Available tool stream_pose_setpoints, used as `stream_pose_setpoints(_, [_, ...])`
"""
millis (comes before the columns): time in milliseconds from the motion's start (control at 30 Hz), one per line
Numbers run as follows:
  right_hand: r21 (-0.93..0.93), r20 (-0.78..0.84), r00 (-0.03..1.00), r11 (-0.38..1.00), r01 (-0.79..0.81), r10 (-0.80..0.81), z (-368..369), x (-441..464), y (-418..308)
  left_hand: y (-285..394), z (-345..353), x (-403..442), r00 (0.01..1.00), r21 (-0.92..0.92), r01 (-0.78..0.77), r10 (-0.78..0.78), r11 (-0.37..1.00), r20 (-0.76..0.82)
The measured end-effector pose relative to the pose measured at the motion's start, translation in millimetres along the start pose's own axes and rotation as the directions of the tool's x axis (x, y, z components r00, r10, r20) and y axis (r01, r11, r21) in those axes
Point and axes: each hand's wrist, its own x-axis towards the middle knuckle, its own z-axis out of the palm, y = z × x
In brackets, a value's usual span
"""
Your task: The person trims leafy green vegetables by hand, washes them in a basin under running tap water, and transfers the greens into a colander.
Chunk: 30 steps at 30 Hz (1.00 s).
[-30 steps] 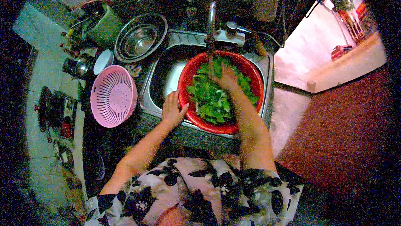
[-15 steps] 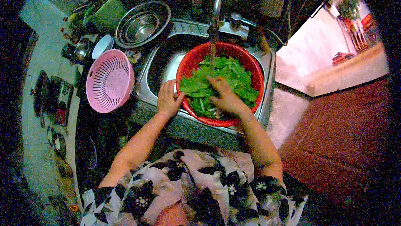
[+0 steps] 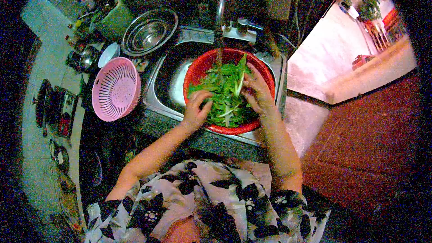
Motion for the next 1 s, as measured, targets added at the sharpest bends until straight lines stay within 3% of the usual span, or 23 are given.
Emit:
stream_pose_setpoints(67, [0.024, 0.019, 1.000, 1.000, -0.006, 0.006, 5.2, -1.3, 3.5, 20.3, 8.0, 12.3, 0.942, -0.320, 0.331, -0.292, 0.888, 0.165])
stream_pose_setpoints(100, [0.037, 0.029, 1.000, 0.999, -0.010, 0.009, 8.4, -2.1, 6.5, 30.1, 9.5, 19.1, 0.871, -0.489, 0.491, -0.403, 0.721, 0.280])
stream_pose_setpoints(167, [-0.047, 0.017, 1.000, 0.999, -0.003, 0.004, 17.3, -6.6, 10.6, 45.2, 13.0, 33.2, 0.676, -0.666, 0.709, -0.492, 0.233, 0.548])
stream_pose_setpoints(233, [-0.114, 0.062, 0.998, 0.993, 0.028, -0.021, 16.4, -6.7, 16.0, 34.7, 23.2, 36.6, 0.663, -0.646, 0.715, -0.551, 0.268, 0.506])
stream_pose_setpoints(300, [-0.119, -0.004, 0.993, 0.986, 0.114, -0.115, 13.9, -9.9, 21.2, 24.9, 29.4, 37.2, 0.669, -0.669, 0.687, -0.605, 0.283, 0.432])
stream_pose_setpoints(367, [-0.111, -0.079, 0.977, 0.976, 0.189, -0.198, 11.7, -9.1, 29.0, 11.1, 34.2, 37.7, 0.693, -0.772, 0.603, -0.609, 0.198, 0.385])
stream_pose_setpoints(433, [-0.066, -0.056, 0.969, 0.969, 0.238, -0.242, 20.1, -12.2, 20.3, 7.0, 34.9, 37.9, 0.688, -0.829, 0.539, -0.646, 0.150, 0.331])
stream_pose_setpoints(500, [-0.024, -0.059, 0.963, 0.964, 0.263, -0.264, 2.8, -8.6, 13.2, -4.2, 33.2, 39.3, 0.655, -0.810, 0.557, -0.697, 0.184, 0.292])
stream_pose_setpoints(533, [-0.117, -0.071, 0.961, 0.959, 0.258, -0.268, -1.5, -8.0, 8.5, -3.9, 30.3, 40.2, 0.668, -0.809, 0.551, -0.689, 0.205, 0.281])
stream_pose_setpoints(567, [-0.476, -0.069, 0.930, 0.831, 0.287, -0.361, -23.2, -2.1, 14.3, -3.5, 28.5, 41.2, 0.680, -0.806, 0.547, -0.681, 0.226, 0.271])
stream_pose_setpoints(633, [-0.949, 0.026, 0.863, 0.259, 0.180, -0.505, -58.6, 7.7, 33.7, 9.5, 24.4, 42.1, 0.692, -0.741, 0.594, -0.670, 0.315, 0.269])
stream_pose_setpoints(667, [-0.990, 0.098, 0.848, 0.037, 0.137, -0.521, -61.9, 5.4, 35.1, 17.0, 23.8, 42.4, 0.707, -0.698, 0.605, -0.663, 0.383, 0.248])
stream_pose_setpoints(700, [-0.984, 0.132, 0.852, 0.038, 0.175, -0.507, -45.0, 5.0, 31.2, 20.8, 24.7, 43.4, 0.724, -0.653, 0.609, -0.652, 0.449, 0.226])
stream_pose_setpoints(767, [-0.940, 0.096, 0.934, 0.278, 0.199, -0.344, -9.1, 0.8, 27.1, 22.0, 28.4, 42.7, 0.758, -0.605, 0.600, -0.613, 0.523, 0.222])
stream_pose_setpoints(800, [-0.907, 0.030, 0.972, 0.403, 0.125, -0.234, -0.6, 3.3, 32.1, 22.7, 29.0, 41.7, 0.774, -0.578, 0.595, -0.593, 0.559, 0.222])
stream_pose_setpoints(867, [-0.792, -0.064, 0.998, 0.608, -0.057, 0.010, 10.2, 8.3, 38.1, 24.8, 26.6, 41.1, 0.853, -0.390, 0.515, -0.499, 0.763, 0.151])
stream_pose_setpoints(933, [-0.726, -0.086, 0.996, 0.684, -0.070, 0.010, 14.4, 7.6, 34.8, 28.7, 21.1, 42.3, 0.878, -0.223, 0.478, -0.457, 0.850, 0.139])
stream_pose_setpoints(1000, [-0.725, -0.108, 0.994, 0.687, -0.061, -0.025, 13.0, 8.9, 37.7, 28.7, 12.7, 43.1, 0.869, -0.218, 0.489, -0.449, 0.845, 0.209])
